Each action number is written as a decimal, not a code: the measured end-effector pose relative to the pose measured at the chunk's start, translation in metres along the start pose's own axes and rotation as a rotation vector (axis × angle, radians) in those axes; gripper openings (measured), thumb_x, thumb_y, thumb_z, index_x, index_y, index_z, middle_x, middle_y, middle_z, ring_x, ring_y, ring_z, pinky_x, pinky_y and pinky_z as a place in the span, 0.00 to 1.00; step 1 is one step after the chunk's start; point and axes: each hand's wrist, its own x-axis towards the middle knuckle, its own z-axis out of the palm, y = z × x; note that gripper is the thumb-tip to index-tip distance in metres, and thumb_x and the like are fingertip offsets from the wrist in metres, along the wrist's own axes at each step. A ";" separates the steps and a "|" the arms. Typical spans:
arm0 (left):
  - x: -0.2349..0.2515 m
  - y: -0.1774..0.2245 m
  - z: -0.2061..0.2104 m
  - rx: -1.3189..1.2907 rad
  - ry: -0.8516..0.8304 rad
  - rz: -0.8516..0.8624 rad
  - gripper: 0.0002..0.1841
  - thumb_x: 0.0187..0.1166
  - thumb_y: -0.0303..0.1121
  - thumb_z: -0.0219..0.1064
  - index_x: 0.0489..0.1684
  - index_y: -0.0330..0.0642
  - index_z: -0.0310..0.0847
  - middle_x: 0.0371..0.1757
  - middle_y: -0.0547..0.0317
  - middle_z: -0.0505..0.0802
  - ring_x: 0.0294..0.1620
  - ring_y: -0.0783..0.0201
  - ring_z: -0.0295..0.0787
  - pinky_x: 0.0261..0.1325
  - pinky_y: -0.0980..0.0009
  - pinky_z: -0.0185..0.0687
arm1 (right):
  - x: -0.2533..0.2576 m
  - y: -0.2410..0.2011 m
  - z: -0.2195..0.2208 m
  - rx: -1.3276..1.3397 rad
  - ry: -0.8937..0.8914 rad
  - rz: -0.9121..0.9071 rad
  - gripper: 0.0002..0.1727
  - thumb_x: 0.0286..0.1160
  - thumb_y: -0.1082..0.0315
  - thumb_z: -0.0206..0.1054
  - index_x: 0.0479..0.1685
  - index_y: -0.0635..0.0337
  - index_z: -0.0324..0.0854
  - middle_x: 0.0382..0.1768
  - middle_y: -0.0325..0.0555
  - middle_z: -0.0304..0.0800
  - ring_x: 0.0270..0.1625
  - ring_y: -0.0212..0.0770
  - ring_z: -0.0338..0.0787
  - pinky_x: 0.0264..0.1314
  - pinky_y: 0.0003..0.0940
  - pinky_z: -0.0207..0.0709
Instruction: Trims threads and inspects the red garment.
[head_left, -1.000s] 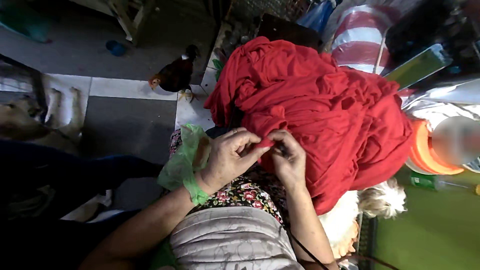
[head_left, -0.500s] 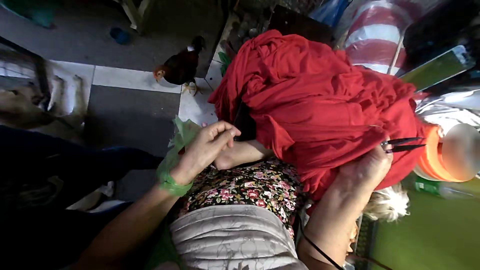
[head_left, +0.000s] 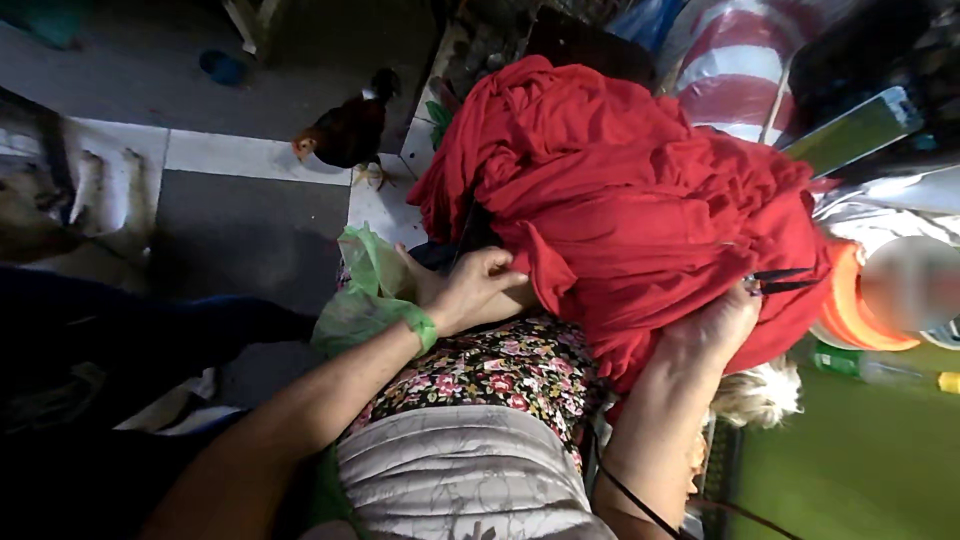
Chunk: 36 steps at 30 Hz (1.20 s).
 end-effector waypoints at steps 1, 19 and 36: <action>-0.004 -0.001 -0.007 0.005 0.063 0.020 0.10 0.79 0.32 0.71 0.37 0.32 0.88 0.43 0.53 0.91 0.45 0.68 0.86 0.54 0.69 0.83 | 0.000 0.000 0.001 -0.003 0.010 -0.003 0.10 0.88 0.75 0.48 0.45 0.52 0.73 0.37 0.35 0.87 0.44 0.31 0.90 0.50 0.33 0.87; 0.016 0.011 -0.002 -0.323 0.068 -0.447 0.24 0.92 0.51 0.51 0.47 0.38 0.84 0.26 0.66 0.85 0.25 0.74 0.77 0.34 0.76 0.74 | -0.004 0.003 0.001 0.072 -0.042 -0.010 0.13 0.87 0.76 0.47 0.43 0.53 0.77 0.36 0.35 0.91 0.43 0.30 0.92 0.50 0.31 0.88; -0.020 0.055 -0.012 -0.976 0.114 -0.557 0.09 0.85 0.24 0.59 0.34 0.44 0.82 0.20 0.69 0.81 0.20 0.78 0.75 0.30 0.84 0.76 | -0.004 0.021 -0.002 -0.295 -0.209 -0.527 0.14 0.66 0.86 0.58 0.42 0.58 0.77 0.50 0.35 0.86 0.60 0.31 0.85 0.64 0.30 0.80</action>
